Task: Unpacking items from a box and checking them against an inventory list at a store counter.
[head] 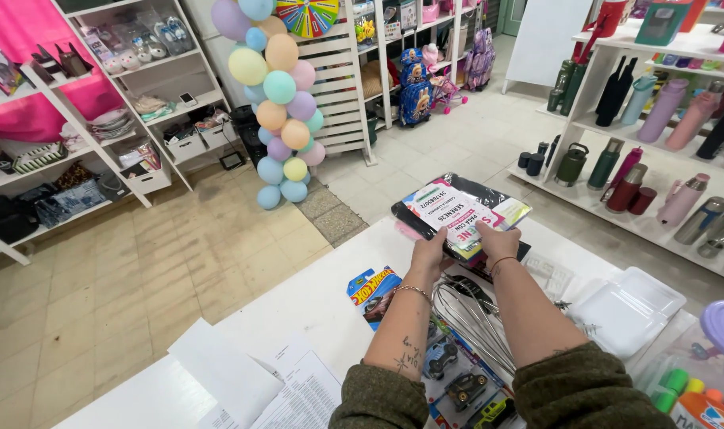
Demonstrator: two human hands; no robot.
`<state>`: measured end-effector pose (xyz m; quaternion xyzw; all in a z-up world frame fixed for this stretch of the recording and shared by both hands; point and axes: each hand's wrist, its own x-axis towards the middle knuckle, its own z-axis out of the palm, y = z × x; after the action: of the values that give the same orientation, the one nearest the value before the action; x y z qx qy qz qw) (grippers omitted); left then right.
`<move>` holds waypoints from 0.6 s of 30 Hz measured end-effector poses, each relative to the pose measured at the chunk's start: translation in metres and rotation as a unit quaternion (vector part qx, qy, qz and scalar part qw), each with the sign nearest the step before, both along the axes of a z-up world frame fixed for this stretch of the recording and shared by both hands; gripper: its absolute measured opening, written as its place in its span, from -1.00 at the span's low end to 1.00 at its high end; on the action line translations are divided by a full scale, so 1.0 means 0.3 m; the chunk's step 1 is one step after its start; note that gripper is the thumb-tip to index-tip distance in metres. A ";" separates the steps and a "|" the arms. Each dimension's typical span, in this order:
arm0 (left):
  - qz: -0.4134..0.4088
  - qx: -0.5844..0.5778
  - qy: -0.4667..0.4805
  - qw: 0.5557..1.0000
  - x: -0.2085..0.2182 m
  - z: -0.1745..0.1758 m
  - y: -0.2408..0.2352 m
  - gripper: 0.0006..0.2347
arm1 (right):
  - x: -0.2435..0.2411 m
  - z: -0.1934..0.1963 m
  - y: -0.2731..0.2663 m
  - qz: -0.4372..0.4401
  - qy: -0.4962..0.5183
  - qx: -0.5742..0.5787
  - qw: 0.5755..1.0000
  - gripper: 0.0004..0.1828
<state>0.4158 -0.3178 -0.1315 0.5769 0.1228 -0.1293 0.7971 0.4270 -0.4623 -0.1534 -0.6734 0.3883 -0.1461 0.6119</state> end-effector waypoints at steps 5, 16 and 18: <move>-0.079 0.076 -0.029 0.994 0.076 -0.136 0.038 -0.21 | 0.056 -0.114 -0.049 -0.002 0.028 -0.006 1.000 0.10; -0.107 0.211 -0.100 0.966 -0.175 0.092 0.314 -0.43 | -0.196 0.133 0.203 -0.021 -0.102 -0.192 0.976 -0.23; -0.083 0.218 -0.131 0.964 -0.249 0.145 0.376 -0.49 | -0.296 0.271 0.328 0.000 -0.194 -0.223 0.955 -0.29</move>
<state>0.3410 -0.2050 -0.0881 0.7569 -0.0056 -0.0885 0.6474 0.3381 -0.3639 -0.0719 -0.7513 0.2196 -0.3572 0.5096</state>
